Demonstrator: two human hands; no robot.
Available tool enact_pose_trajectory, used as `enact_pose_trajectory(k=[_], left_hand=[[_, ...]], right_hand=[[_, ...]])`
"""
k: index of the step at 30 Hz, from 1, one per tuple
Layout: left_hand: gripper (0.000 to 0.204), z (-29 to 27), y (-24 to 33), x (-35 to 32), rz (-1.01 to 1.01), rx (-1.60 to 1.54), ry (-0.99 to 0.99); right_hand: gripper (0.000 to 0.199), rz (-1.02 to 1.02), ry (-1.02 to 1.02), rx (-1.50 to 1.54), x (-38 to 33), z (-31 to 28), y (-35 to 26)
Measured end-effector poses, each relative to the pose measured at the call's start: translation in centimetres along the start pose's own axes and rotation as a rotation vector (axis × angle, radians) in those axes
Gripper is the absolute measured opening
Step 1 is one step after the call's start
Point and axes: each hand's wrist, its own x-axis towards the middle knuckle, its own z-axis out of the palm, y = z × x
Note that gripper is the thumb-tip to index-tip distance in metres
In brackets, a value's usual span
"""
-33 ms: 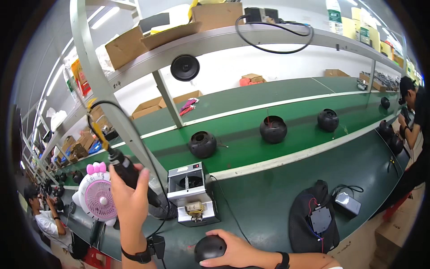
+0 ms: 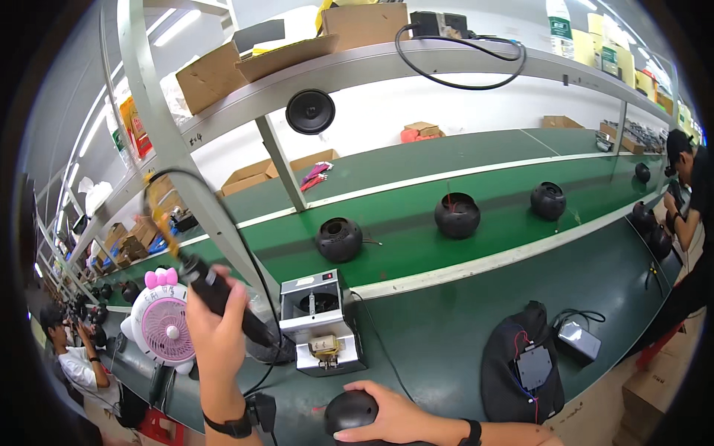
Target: The recorder is assembling black plastic electronic or fan housings using an electric screwdriver at a factory workbench.
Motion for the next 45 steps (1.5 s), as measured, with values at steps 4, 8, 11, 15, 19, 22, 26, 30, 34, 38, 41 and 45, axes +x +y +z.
enact_pose_trajectory(k=[4, 8, 11, 15, 19, 22, 26, 30, 34, 38, 41, 45], left_hand=[[0.033, -1.9, -0.5, -3.6, -0.252, -0.87, -0.239], [0.048, -2.0, 0.0, -6.4, -0.296, -0.679, -0.394], [0.084, 1.1, -1.8, -6.7, -0.21, -0.599, -0.057], [0.094, 4.6, -5.8, -3.9, -0.014, -0.325, -0.059], [0.099, 4.7, -5.8, -3.9, -0.033, -0.235, -0.106], [0.106, 4.0, -5.7, -4.5, -0.135, -0.225, -0.192], [0.108, 2.2, -4.3, -6.0, -0.18, -0.366, -0.11], [0.081, 0.2, 1.3, -5.9, 0.051, -0.476, -0.108], [0.111, -0.7, 2.0, -7.9, -0.08, -0.686, -0.191], [0.11, -0.5, 1.0, -8.6, -0.12, -0.654, -0.147], [0.109, -0.1, 0.5, -9.0, -0.137, -0.641, -0.164], [0.106, 1.0, -2.1, -9.4, 0.135, -0.608, -0.311]], right_hand=[[0.085, -0.006, 0.021, 0.276, 0.8, -0.5, 2.2], [0.087, 0.055, -0.009, 0.217, 1.3, -0.6, 1.8], [0.089, 0.115, -0.032, 0.048, 1.0, -0.9, 0.2], [0.091, 0.075, 0.005, 0.034, 1.1, -1.5, 0.4], [0.092, 0.079, -0.006, 0.048, 1.0, -1.2, 0.5], [0.083, 0.05, 0.032, 0.043, 1.0, -1.2, 0.5], [0.106, 0.128, -0.134, 0.011, 1.6, -2.2, 0.4], [0.1, 0.162, -0.122, 0.037, 1.6, -2.0, -0.2], [0.1, 0.193, -0.111, 0.075, 1.6, -1.7, 0.0], [0.099, 0.214, -0.102, 0.096, 1.8, -1.4, -0.2], [0.098, 0.197, -0.074, 0.123, 1.7, -1.1, 0.4], [0.097, 0.173, 0.014, 0.118, 2.2, -0.7, 1.3]])
